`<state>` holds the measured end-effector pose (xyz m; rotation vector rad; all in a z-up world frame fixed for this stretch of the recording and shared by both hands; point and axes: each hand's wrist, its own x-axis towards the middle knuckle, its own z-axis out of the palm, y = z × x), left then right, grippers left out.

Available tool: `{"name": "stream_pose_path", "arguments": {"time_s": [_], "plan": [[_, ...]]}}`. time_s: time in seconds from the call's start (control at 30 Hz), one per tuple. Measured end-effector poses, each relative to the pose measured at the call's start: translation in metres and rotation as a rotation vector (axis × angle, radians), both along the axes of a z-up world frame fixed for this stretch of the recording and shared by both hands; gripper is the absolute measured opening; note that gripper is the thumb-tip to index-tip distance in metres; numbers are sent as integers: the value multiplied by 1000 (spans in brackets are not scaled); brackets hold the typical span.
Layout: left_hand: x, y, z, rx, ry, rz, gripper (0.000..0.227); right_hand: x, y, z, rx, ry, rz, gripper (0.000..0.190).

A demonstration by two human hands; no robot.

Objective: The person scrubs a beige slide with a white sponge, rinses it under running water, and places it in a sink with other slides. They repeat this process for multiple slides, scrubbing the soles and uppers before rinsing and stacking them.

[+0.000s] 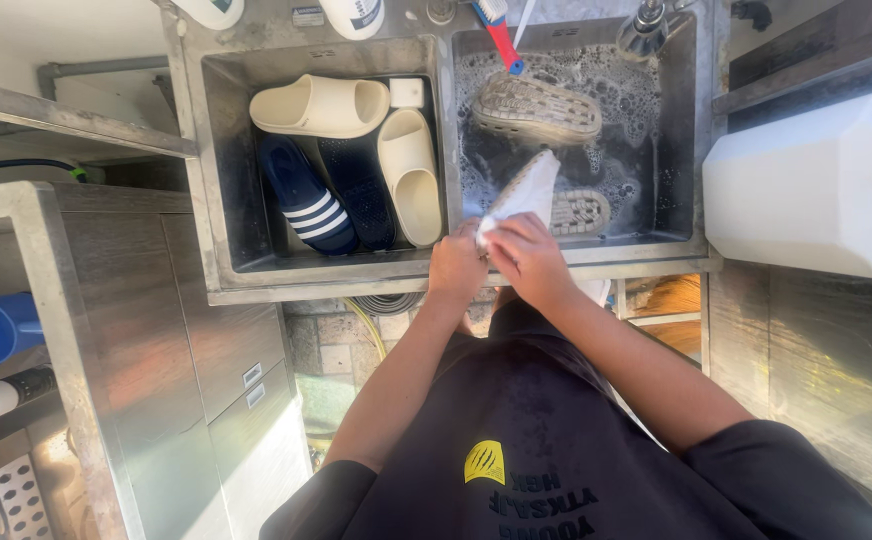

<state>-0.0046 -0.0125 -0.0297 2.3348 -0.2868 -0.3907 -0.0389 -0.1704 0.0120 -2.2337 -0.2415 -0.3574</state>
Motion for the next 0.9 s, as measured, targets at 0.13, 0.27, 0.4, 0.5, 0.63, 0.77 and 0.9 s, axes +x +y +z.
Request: {"name": "stream_pose_path", "arguments": {"time_s": [0.13, 0.27, 0.4, 0.5, 0.63, 0.77, 0.9], "plan": [[1, -1, 2, 79, 56, -14, 49, 11, -15, -6, 17, 104, -69, 13], [0, 1, -1, 33, 18, 1, 51, 8, -8, 0, -42, 1, -70, 15], [0, 5, -7, 43, 25, -32, 51, 2, 0, 4, -1, 3, 53, 14], [-1, 2, -6, 83, 59, -24, 56, 20, -16, -2, -38, 55, -98, 12], [2, 2, -1, 16, 15, -10, 47, 4, -2, 1, 3, 23, 2, 15], [1, 7, 4, -18, 17, -11, 47, 9, -12, -9, 5, 57, -47, 15], [3, 4, 7, 3, 60, 12, 55, 15, -17, -16, -4, 79, -182, 13]]}}
